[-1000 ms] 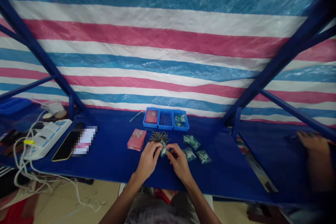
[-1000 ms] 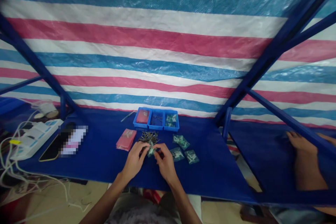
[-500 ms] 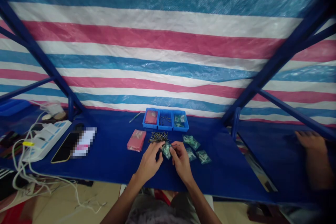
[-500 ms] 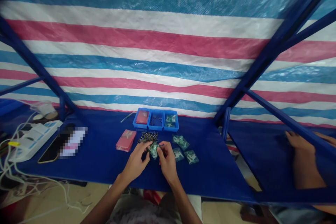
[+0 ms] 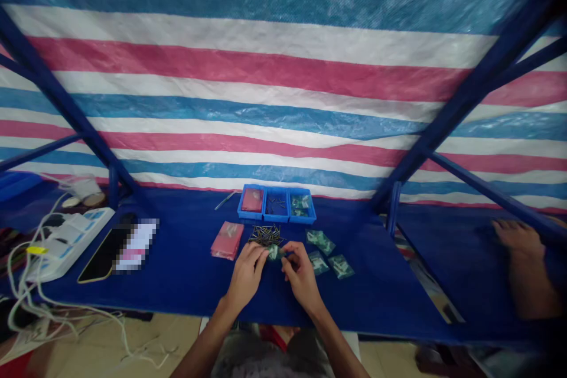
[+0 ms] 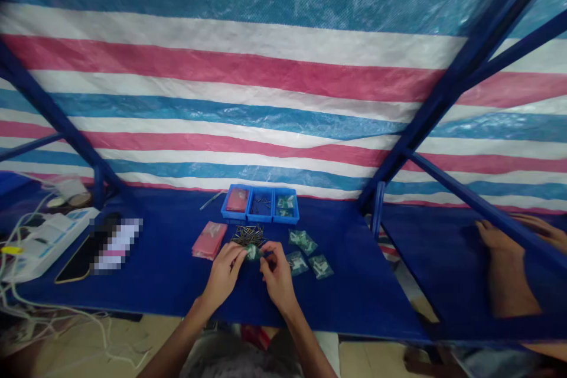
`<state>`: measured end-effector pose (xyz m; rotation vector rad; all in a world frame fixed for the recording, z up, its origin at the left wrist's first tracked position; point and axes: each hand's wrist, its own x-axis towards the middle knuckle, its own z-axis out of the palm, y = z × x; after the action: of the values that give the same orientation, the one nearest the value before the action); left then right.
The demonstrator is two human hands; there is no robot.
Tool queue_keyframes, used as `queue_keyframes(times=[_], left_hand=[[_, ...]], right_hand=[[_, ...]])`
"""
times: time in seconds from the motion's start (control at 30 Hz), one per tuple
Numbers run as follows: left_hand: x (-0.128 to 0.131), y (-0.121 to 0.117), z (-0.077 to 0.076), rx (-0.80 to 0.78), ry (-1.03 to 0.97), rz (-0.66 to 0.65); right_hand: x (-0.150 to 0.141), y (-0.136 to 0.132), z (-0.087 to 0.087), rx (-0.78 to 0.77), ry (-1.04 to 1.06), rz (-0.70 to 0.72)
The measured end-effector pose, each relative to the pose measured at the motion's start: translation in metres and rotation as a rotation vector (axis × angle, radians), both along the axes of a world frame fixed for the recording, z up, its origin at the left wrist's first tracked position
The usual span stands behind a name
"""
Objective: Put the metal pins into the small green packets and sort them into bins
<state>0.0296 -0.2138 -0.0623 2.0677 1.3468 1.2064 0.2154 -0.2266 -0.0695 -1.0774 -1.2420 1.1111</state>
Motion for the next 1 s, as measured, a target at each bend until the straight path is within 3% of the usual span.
queue_keyframes(times=[0.13, 0.43, 0.67, 0.8, 1.0], left_hand=[[0.0, 0.0, -0.003, -0.058, -0.067, 0.023], [0.001, -0.004, 0.013, -0.009, 0.003, -0.091], [0.004, -0.004, 0.01, -0.001, 0.008, -0.087], [0.003, -0.004, 0.006, 0.028, 0.092, -0.122], [0.002, -0.002, 0.003, 0.017, 0.074, -0.055]], right_hand=[[0.001, 0.0, -0.001, -0.025, -0.064, 0.052], [0.002, 0.002, 0.002, -0.019, -0.045, 0.017], [0.001, 0.004, 0.0, -0.049, 0.086, -0.028], [0.001, 0.004, 0.005, -0.042, 0.036, -0.007], [0.002, 0.003, 0.003, -0.051, 0.018, 0.004]])
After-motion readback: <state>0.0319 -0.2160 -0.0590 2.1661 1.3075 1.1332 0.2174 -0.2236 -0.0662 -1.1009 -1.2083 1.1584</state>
